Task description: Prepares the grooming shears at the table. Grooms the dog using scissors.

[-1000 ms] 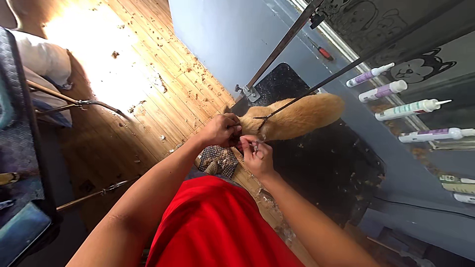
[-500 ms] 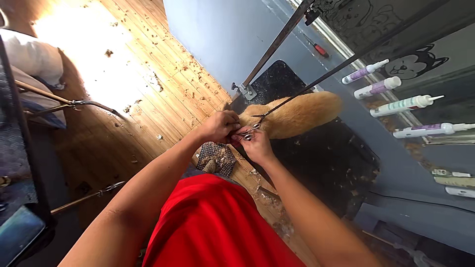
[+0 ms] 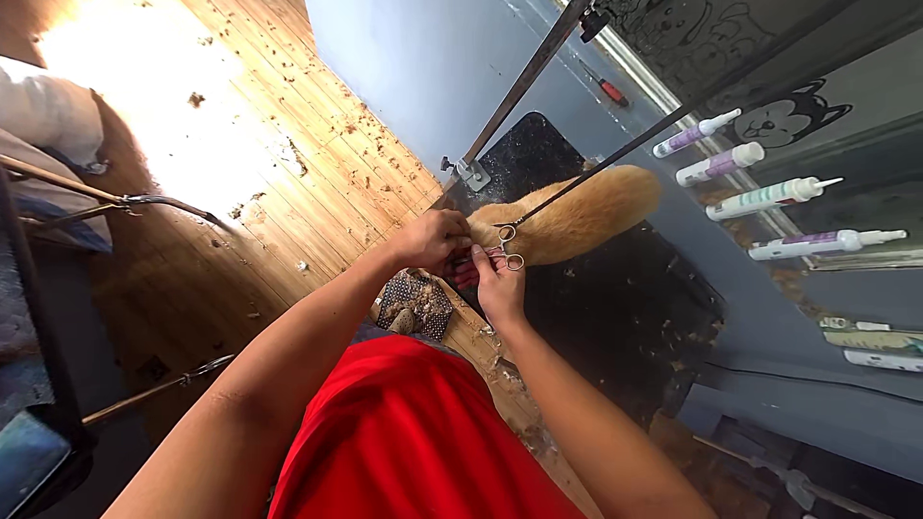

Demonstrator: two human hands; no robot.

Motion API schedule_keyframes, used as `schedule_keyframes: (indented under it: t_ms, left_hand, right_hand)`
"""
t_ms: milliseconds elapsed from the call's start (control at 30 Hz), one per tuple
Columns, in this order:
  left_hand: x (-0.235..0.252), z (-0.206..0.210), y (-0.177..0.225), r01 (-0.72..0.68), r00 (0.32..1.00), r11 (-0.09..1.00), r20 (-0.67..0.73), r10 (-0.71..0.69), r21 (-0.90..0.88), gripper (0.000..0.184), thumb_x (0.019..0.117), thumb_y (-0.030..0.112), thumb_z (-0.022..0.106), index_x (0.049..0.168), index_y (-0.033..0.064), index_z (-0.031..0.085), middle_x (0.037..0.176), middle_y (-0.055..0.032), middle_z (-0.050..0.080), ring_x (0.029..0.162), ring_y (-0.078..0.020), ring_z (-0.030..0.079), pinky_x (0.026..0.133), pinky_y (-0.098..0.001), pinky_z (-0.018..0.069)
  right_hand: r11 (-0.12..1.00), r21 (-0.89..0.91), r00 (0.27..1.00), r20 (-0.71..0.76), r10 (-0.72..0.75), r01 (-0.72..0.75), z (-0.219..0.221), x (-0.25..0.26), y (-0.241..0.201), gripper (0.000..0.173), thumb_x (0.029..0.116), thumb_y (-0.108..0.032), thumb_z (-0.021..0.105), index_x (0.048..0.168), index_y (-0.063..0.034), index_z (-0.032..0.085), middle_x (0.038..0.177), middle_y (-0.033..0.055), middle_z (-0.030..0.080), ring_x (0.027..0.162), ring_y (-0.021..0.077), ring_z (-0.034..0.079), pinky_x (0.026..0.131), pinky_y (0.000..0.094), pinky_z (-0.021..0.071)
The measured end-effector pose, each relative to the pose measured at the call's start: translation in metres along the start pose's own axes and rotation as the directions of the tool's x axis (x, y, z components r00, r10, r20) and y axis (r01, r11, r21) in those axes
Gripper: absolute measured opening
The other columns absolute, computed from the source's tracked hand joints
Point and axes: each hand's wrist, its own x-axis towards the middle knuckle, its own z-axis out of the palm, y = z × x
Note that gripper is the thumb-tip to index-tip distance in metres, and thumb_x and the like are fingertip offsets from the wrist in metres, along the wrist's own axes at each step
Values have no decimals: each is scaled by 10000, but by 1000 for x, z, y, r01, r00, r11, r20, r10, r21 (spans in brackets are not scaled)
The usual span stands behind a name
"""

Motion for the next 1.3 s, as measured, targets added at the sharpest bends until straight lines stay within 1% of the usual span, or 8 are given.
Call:
schedule_keyframes:
  t_ms: [133, 267, 367, 433, 533, 800, 933, 1300]
  left_hand:
    - [8, 4, 3, -11, 999, 1000, 51, 10, 11, 264, 1023, 176, 593, 885, 44, 774, 1133, -62, 713, 1080, -148, 652, 979, -351, 519]
    - [8, 8, 1, 16, 1000, 1000, 12, -16, 5, 261, 1019, 172, 597, 881, 30, 766, 1150, -80, 710, 1103, -162, 650, 996, -368, 514]
    - [12, 8, 2, 9, 1000, 1000, 13, -9, 0, 244, 1008, 163, 599, 897, 35, 774, 1157, -79, 714, 1109, -163, 656, 1000, -377, 519]
    - [16, 8, 4, 4, 999, 1000, 36, -5, 14, 235, 1009, 158, 602, 908, 35, 775, 1141, -78, 716, 1092, -163, 658, 992, -376, 518]
    - [17, 5, 3, 5, 998, 999, 58, -7, 35, 242, 1017, 171, 602, 908, 32, 768, 1137, -77, 716, 1078, -157, 662, 981, -369, 520]
    - [19, -5, 1, 13, 997, 999, 81, -16, 44, 249, 1020, 182, 587, 916, 55, 774, 1093, -56, 724, 1030, -144, 669, 944, -377, 530]
    - [25, -12, 2, 12, 995, 998, 96, -18, 66, 250, 1024, 189, 582, 919, 65, 772, 1071, -45, 722, 1004, -134, 666, 921, -371, 531]
    - [29, -22, -1, 45, 991, 995, 122, -55, 84, 256, 1030, 220, 583, 921, 68, 758, 1002, -46, 717, 955, -147, 664, 880, -389, 529]
  right_hand:
    - [995, 80, 995, -78, -55, 61, -10, -6, 5, 271, 1084, -178, 525, 1033, 45, 669, 763, 133, 742, 615, 232, 738, 578, 374, 653]
    - [958, -82, 961, 4, -276, 275, -27, -5, 0, 232, 1072, -161, 545, 1061, 25, 683, 786, 76, 750, 643, 183, 742, 601, 350, 662]
    - [830, -168, 845, 159, -510, 532, -33, 0, 13, 184, 1032, -110, 605, 1079, 30, 714, 877, 78, 756, 736, 149, 746, 674, 336, 665]
    - [668, -272, 721, 305, -623, 693, -38, 5, 17, 194, 1022, -103, 618, 1112, 22, 736, 996, 110, 762, 883, 152, 750, 810, 326, 647]
    - [481, -362, 602, 465, -649, 798, -39, 11, 20, 195, 1011, -104, 596, 1082, 5, 741, 976, 138, 752, 908, 204, 740, 836, 341, 615]
    - [522, -335, 620, 456, -639, 784, -37, 23, 11, 206, 1030, -128, 588, 1050, 6, 743, 965, 119, 756, 897, 164, 735, 837, 316, 608]
    - [459, -347, 574, 452, -683, 818, -36, 27, 10, 215, 1036, -139, 587, 1069, 12, 736, 968, 133, 751, 898, 187, 740, 831, 324, 617]
    - [562, -309, 639, 447, -626, 767, -34, 35, 6, 212, 1042, -140, 585, 1069, 4, 738, 953, 111, 749, 871, 144, 728, 813, 314, 613]
